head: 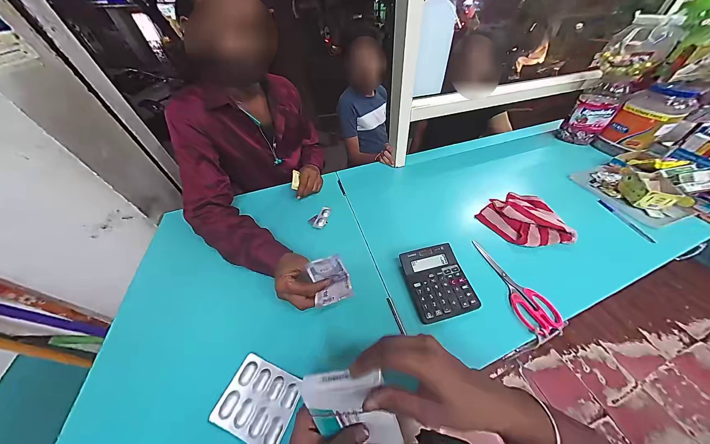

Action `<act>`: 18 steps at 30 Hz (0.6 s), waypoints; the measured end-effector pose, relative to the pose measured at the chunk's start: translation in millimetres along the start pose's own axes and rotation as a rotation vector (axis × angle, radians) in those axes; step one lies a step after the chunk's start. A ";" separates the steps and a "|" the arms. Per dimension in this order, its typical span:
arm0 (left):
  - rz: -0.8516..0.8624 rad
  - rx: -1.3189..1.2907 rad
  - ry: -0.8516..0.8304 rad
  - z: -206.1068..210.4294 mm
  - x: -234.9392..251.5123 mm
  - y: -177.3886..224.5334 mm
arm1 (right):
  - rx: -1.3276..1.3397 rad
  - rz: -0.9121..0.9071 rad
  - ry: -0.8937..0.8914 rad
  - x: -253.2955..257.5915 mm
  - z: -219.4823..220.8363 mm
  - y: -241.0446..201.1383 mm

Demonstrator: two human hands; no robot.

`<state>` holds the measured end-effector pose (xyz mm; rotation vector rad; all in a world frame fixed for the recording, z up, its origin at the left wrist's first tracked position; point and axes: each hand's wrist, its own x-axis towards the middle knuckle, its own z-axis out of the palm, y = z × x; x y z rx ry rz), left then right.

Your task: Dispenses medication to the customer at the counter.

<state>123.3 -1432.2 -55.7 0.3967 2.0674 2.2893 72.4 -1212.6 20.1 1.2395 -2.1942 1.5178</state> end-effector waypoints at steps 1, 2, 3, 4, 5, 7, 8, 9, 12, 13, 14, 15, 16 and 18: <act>-0.035 -0.018 0.037 -7.4 -3.8 2.0 | -0.058 0.049 0.022 7.3 2.1 8.7; -0.052 -0.040 0.106 -14.3 -7.0 3.5 | -0.158 0.096 0.063 13.9 3.3 19.4; -0.064 -0.062 0.195 -21.3 -10.2 4.9 | -0.286 0.131 0.093 18.9 3.9 31.6; -0.080 -0.066 0.297 -28.8 -11.6 7.0 | -0.411 0.165 0.090 23.0 3.3 44.0; -0.107 -0.085 0.404 -37.7 -12.1 9.2 | -0.479 0.212 0.042 25.8 2.1 54.2; -0.171 -0.103 0.605 -58.8 -13.1 14.5 | -0.482 0.321 -0.117 30.1 0.9 68.3; -0.199 -0.093 0.676 -70.1 -12.9 17.1 | -0.463 0.357 -0.193 33.1 0.5 74.0; -0.217 -0.075 0.727 -81.2 -12.7 18.9 | -0.443 0.375 -0.250 35.6 -0.4 79.0; -0.262 0.090 0.866 -104.4 -24.1 25.4 | -0.430 0.383 -0.345 42.4 0.2 88.7; -0.255 0.166 0.919 -112.8 -27.2 24.5 | -0.452 0.344 -0.314 45.2 -0.1 94.1; -0.249 0.253 0.949 -123.2 -31.1 23.1 | -0.477 0.301 -0.268 47.2 -0.1 99.6; -0.244 0.330 0.963 -134.4 -34.9 21.8 | -0.500 0.275 -0.231 48.9 -0.4 104.8; -0.239 0.386 0.969 -144.9 -38.3 21.1 | -0.508 0.270 -0.220 50.8 -1.3 109.3; -0.258 0.474 0.943 -161.6 -45.3 21.1 | -0.484 0.269 -0.231 52.4 -0.8 115.7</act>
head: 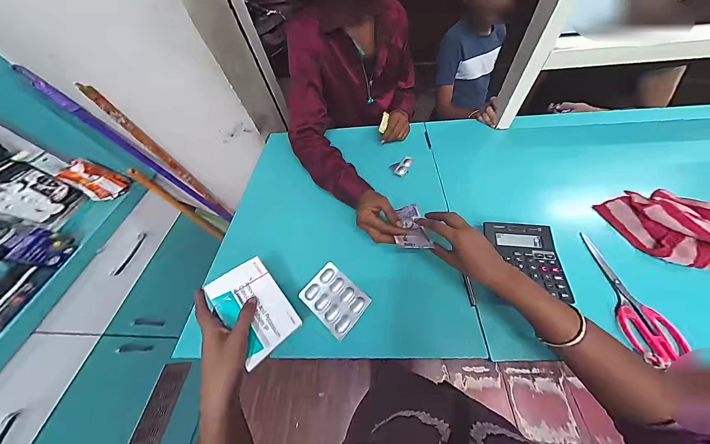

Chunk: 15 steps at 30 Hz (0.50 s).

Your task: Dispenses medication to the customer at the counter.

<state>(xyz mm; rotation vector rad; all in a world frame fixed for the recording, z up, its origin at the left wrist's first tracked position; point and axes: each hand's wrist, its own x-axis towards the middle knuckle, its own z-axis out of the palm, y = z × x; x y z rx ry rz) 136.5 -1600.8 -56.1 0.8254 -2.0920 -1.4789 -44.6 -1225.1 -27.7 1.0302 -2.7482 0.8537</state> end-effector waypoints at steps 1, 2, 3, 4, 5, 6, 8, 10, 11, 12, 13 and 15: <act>0.005 0.036 -0.016 -4.5 3.5 -1.4 | 0.009 -0.014 0.002 1.2 2.9 1.7; 0.005 0.059 -0.031 -7.2 6.8 -2.3 | 0.017 -0.033 0.015 2.9 5.8 3.1; 0.004 0.074 -0.042 -8.7 10.4 -3.1 | 0.029 -0.062 0.051 5.1 8.8 4.8; -0.001 0.081 -0.047 -9.3 13.5 -3.9 | 0.040 -0.091 0.097 6.1 11.3 6.6; -0.008 0.078 -0.058 -9.4 15.7 -4.4 | 0.060 -0.110 0.136 6.1 11.3 7.9; -0.019 0.064 -0.064 -9.2 17.2 -4.8 | 0.088 -0.117 0.161 5.9 8.8 8.0; -0.058 0.016 -0.069 -10.9 15.2 -4.5 | 0.135 -0.097 0.146 2.6 1.3 4.6; -0.094 -0.044 -0.066 -14.5 9.0 -4.9 | 0.139 -0.069 0.122 -6.4 -4.1 -2.1; -0.095 -0.081 -0.062 -14.6 8.2 -3.6 | 0.136 -0.057 0.124 -9.8 -8.1 -5.6; -0.092 -0.118 -0.058 -14.6 7.4 -2.9 | 0.132 -0.047 0.137 -13.8 -12.9 -10.8; -0.083 -0.148 -0.064 -15.0 7.0 -2.3 | 0.118 -0.047 0.172 -17.5 -17.0 -17.9; -0.078 -0.181 -0.100 -19.6 5.2 -2.2 | 0.040 -0.085 0.284 -24.0 -19.7 -41.0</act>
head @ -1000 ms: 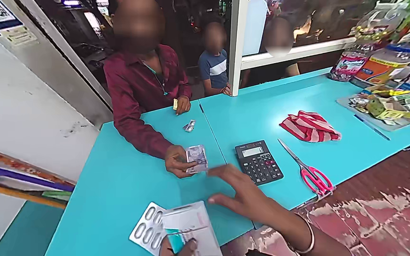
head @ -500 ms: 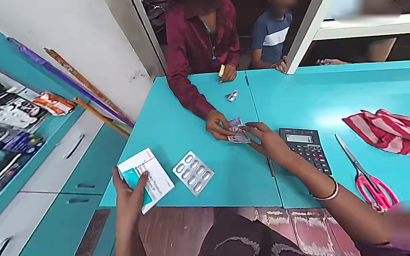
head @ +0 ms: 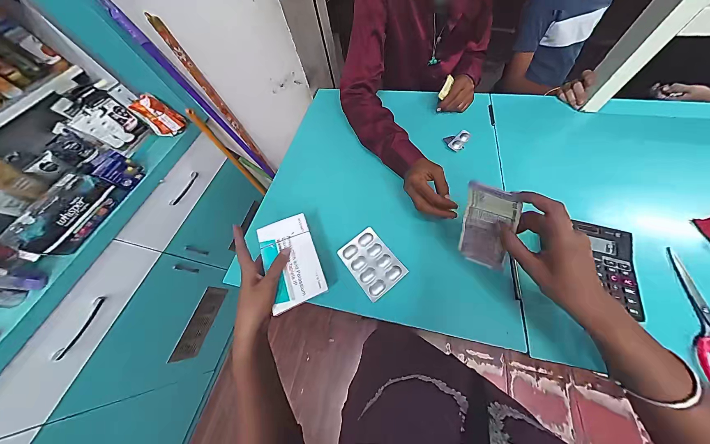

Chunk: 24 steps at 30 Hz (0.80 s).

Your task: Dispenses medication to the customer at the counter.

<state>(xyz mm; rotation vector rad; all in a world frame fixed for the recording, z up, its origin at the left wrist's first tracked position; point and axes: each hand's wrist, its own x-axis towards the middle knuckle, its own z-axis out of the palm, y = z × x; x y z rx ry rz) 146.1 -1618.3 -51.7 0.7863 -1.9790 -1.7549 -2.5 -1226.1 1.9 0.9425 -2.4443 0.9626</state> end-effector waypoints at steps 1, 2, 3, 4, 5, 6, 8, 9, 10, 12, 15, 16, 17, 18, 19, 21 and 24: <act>-0.004 -0.004 -0.018 -2.6 -1.1 -0.1 | -0.045 -0.078 0.076 -1.3 3.1 -13.4; -0.004 -0.003 -0.037 -5.4 -2.5 -0.9 | -0.101 -0.169 0.131 -3.3 9.9 -26.7; 0.000 0.005 -0.062 -7.5 -3.9 -1.3 | -0.171 -0.255 0.146 -5.0 20.4 -38.7; 0.013 0.019 -0.086 -8.5 -5.6 -2.4 | -0.224 -0.327 0.127 -6.5 34.6 -48.7; 0.034 0.043 -0.100 -7.7 -7.6 -4.1 | -0.263 -0.401 0.094 -5.9 51.9 -55.8; 0.066 0.065 -0.103 -6.4 -9.9 -6.3 | -0.300 -0.459 0.045 -4.5 70.5 -60.7; 0.124 0.071 -0.100 -4.3 -14.5 -9.9 | -0.356 -0.501 -0.133 -3.0 103.7 -64.6; 0.137 0.057 -0.095 -4.7 -16.9 -11.5 | -0.356 -0.503 -0.233 -4.3 115.0 -64.0; 0.143 0.038 -0.085 -6.0 -19.1 -13.7 | -0.323 -0.494 -0.318 -8.1 123.1 -61.6; 0.137 0.003 -0.061 -13.1 -23.7 -20.1 | -0.234 -0.453 -0.425 -21.7 129.0 -59.4; 0.096 -0.015 -0.029 -19.9 -28.2 -27.8 | -0.229 -0.517 -0.337 -44.5 124.2 -54.7; 0.079 -0.011 -0.037 -20.6 -29.3 -29.0 | -0.236 -0.557 -0.312 -51.7 119.5 -54.0; 0.059 -0.007 -0.045 -20.6 -29.8 -27.9 | -0.229 -0.594 -0.312 -57.9 114.5 -55.0; 0.040 -0.012 -0.046 -19.5 -29.8 -25.2 | -0.228 -0.626 -0.328 -63.0 109.1 -57.0; 0.025 -0.021 -0.050 -17.5 -28.6 -21.6 | -0.234 -0.661 -0.344 -65.9 103.4 -58.2; 0.000 -0.051 -0.061 -11.8 -25.8 -15.4 | -0.194 -0.667 -0.304 -69.1 91.6 -57.2; -0.016 -0.081 -0.084 -3.0 -24.8 -8.1 | 0.147 -0.278 -0.086 -67.3 73.0 -48.1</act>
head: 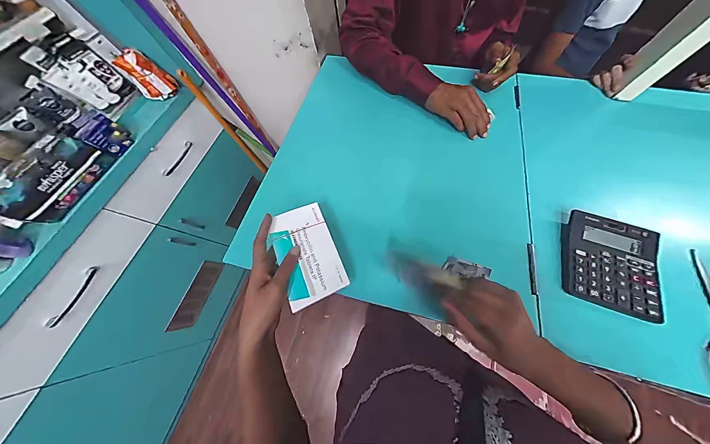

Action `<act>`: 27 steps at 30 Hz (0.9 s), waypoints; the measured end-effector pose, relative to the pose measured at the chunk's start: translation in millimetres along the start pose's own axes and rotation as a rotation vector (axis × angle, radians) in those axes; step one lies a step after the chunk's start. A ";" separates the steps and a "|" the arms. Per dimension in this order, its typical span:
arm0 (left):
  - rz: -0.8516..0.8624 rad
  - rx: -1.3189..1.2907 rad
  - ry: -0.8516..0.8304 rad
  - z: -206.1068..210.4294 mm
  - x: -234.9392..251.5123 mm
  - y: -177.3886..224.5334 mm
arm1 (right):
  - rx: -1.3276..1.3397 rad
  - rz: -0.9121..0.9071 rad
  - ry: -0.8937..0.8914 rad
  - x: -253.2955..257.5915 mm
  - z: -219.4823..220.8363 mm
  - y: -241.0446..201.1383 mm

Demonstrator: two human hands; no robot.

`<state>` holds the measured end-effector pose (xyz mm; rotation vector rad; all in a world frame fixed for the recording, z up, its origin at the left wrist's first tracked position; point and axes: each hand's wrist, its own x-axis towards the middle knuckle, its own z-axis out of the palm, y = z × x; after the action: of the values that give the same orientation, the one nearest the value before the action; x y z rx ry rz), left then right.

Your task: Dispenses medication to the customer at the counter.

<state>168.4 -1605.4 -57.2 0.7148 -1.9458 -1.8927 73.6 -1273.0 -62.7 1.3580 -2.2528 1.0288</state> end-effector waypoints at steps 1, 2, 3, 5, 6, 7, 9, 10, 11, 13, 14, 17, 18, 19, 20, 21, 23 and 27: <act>-0.006 -0.007 -0.005 3.4 0.0 1.4 | 0.151 0.186 0.098 1.8 -9.4 1.6; -0.011 -0.013 -0.016 6.2 0.1 2.3 | 0.310 0.368 0.189 4.7 -18.7 2.2; -0.013 -0.017 -0.033 8.7 0.3 2.8 | 0.465 0.536 0.251 7.4 -28.0 2.9; -0.019 -0.020 -0.064 15.1 0.2 4.8 | 0.680 0.746 0.320 8.3 -40.3 6.6; -0.020 -0.016 -0.075 18.6 -0.6 6.0 | 0.738 0.788 0.333 5.9 -44.0 7.6; -0.014 -0.015 -0.084 22.0 -0.5 7.2 | 0.776 0.802 0.345 4.1 -46.8 8.4; -0.013 -0.012 -0.096 27.5 -2.4 9.4 | 0.808 0.805 0.352 -0.8 -51.4 6.6; -0.009 -0.016 -0.103 29.5 -3.3 9.6 | 0.812 0.802 0.356 -3.0 -53.4 5.9; -0.002 -0.025 -0.113 31.3 -4.4 8.9 | 0.812 0.802 0.361 -4.7 -55.8 4.9; 0.010 -0.045 -0.141 36.0 -6.2 7.5 | 0.743 0.776 0.379 -6.1 -60.2 3.7; 0.008 -0.072 -0.148 38.6 -7.3 5.9 | 0.638 0.707 0.381 -7.1 -60.9 3.8; 0.009 -0.185 -0.182 44.5 -7.9 -4.1 | 0.017 0.264 0.306 -6.6 -53.4 13.2; 0.004 -0.234 -0.203 46.9 -9.0 -6.8 | -0.187 0.134 0.247 -3.7 -48.5 16.4; -0.008 -0.282 -0.221 49.8 -11.3 -7.8 | -0.332 0.050 0.173 -1.7 -41.7 18.2; -0.022 -0.323 -0.237 53.8 -14.2 -6.8 | -0.416 0.004 0.100 -0.9 -32.5 20.1; -0.040 -0.361 -0.245 58.3 -17.2 -4.5 | -0.460 -0.023 0.036 -1.6 -22.9 22.5; -0.066 -0.415 -0.257 64.1 -21.4 -1.1 | -0.491 -0.063 -0.086 -5.6 -10.4 27.2; -0.126 -0.446 -0.181 74.8 -33.3 5.4 | -0.507 -0.038 -0.134 -10.2 -23.2 30.0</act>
<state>152.9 -1524.9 -52.8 0.5569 -1.5099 -2.4281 50.8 -1241.2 -65.1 1.2612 -2.3494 0.3193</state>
